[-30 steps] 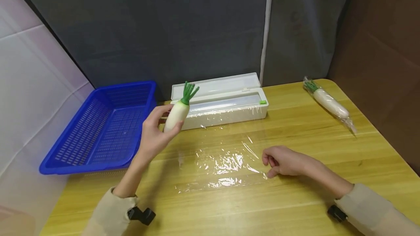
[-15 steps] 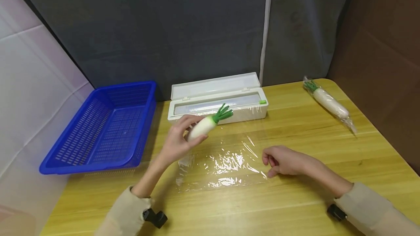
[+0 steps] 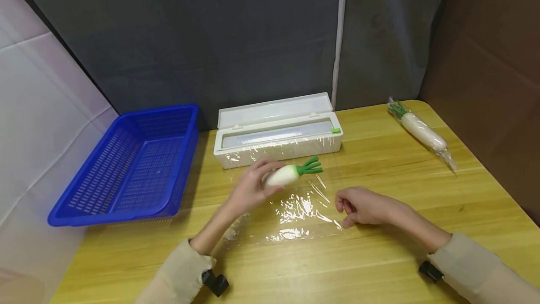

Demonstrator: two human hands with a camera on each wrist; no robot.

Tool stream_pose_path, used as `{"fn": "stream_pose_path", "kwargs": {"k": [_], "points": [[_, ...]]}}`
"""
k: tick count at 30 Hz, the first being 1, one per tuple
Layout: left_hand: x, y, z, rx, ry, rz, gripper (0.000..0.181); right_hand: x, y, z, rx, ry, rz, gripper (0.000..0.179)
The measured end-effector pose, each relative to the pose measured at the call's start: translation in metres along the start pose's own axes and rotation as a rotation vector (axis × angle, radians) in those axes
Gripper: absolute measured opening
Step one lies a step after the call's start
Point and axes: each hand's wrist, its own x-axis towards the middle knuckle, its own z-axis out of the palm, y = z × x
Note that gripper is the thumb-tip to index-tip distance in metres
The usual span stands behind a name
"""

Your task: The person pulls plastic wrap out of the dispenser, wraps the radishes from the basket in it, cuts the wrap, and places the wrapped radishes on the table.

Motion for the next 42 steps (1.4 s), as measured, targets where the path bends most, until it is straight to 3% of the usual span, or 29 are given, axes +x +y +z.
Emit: {"fn": "stream_pose_path", "kwargs": {"k": [16, 24, 35, 42], "points": [[0.004, -0.005, 0.021, 0.137, -0.095, -0.051, 0.05, 0.001, -0.002, 0.0, 0.001, -0.016, 0.042, 0.032], [0.004, -0.007, 0.023, 0.141, -0.101, -0.049, 0.051, 0.0, -0.003, 0.0, 0.001, -0.011, 0.046, 0.032], [0.006, -0.009, 0.025, 0.169, -0.148, -0.062, 0.056, 0.003, 0.0, 0.0, 0.068, -0.005, 0.031, 0.03], [0.006, -0.008, 0.027, 0.153, -0.182, -0.09, 0.062, 0.003, 0.002, 0.0, 0.054, -0.004, 0.036, 0.03]]}}
